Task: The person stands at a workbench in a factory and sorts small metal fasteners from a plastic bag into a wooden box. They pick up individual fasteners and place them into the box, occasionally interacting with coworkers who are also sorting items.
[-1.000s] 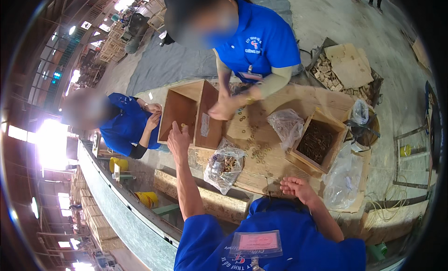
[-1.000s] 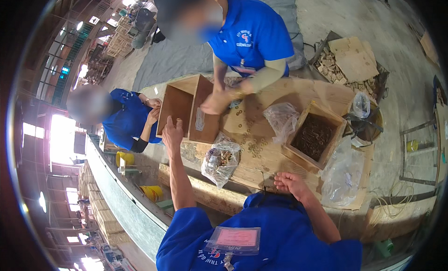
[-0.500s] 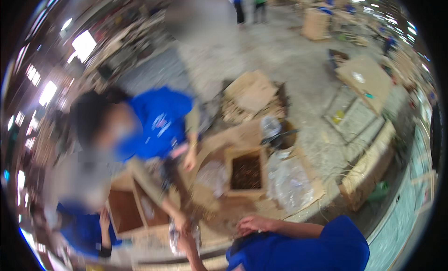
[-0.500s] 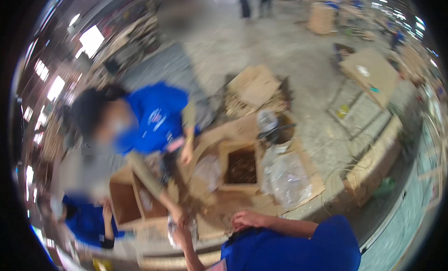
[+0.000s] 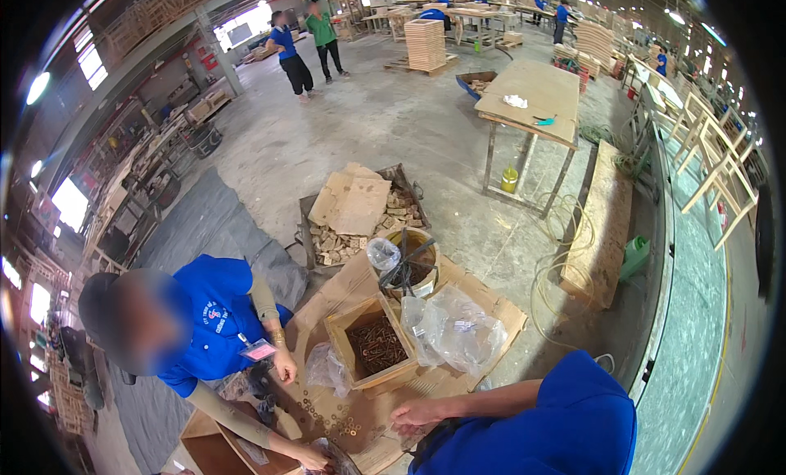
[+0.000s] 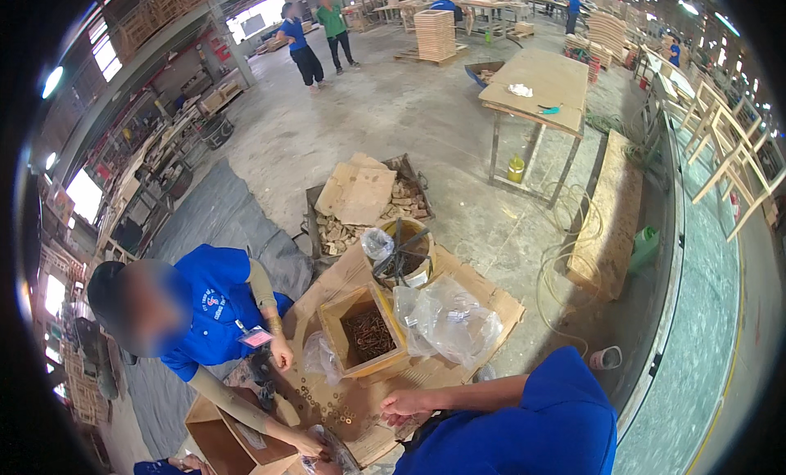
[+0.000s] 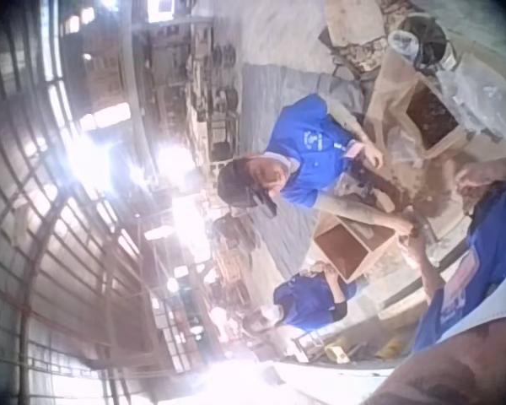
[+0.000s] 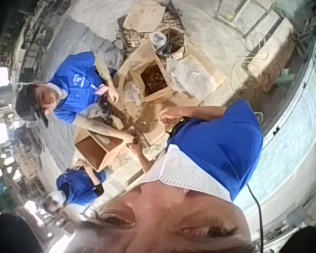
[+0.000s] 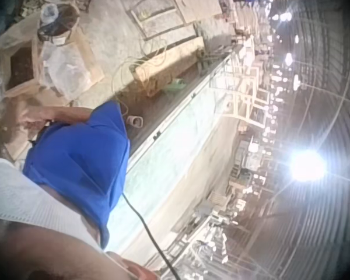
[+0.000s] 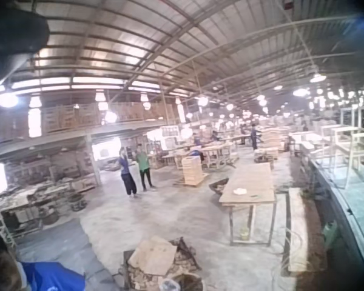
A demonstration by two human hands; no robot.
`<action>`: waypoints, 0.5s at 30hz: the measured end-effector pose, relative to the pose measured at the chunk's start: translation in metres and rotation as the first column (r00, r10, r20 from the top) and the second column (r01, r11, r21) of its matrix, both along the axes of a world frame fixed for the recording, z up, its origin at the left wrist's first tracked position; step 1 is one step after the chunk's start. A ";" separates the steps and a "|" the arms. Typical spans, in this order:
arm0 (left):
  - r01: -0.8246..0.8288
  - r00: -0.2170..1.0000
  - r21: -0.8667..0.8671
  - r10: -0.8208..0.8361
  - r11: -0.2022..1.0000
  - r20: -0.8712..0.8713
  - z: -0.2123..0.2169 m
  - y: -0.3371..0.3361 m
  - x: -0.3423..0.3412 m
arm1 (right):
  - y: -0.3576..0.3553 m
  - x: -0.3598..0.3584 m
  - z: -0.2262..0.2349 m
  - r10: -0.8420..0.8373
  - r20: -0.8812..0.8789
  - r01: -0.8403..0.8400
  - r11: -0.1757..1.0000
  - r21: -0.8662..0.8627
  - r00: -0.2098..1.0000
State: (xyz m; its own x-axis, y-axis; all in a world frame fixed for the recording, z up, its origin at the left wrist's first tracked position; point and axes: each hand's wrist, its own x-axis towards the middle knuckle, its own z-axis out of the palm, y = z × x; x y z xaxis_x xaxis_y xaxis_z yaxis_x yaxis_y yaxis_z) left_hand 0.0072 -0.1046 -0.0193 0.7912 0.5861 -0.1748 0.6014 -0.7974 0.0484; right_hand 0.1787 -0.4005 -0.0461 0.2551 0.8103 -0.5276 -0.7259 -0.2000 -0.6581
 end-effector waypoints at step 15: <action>0.353 0.742 -0.936 0.611 -0.006 0.276 -0.015 -0.009 0.016 | -0.016 0.001 0.013 -0.073 0.010 0.073 0.997 0.008 0.997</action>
State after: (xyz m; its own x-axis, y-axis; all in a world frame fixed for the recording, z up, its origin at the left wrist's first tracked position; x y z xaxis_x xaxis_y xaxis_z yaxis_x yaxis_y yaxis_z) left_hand 0.0232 -0.1132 -0.0342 0.8932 0.3421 -0.2919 0.1373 0.4107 0.9014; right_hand 0.1801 -0.4162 -0.0332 0.3190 0.7931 -0.5188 -0.7318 -0.1417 -0.6666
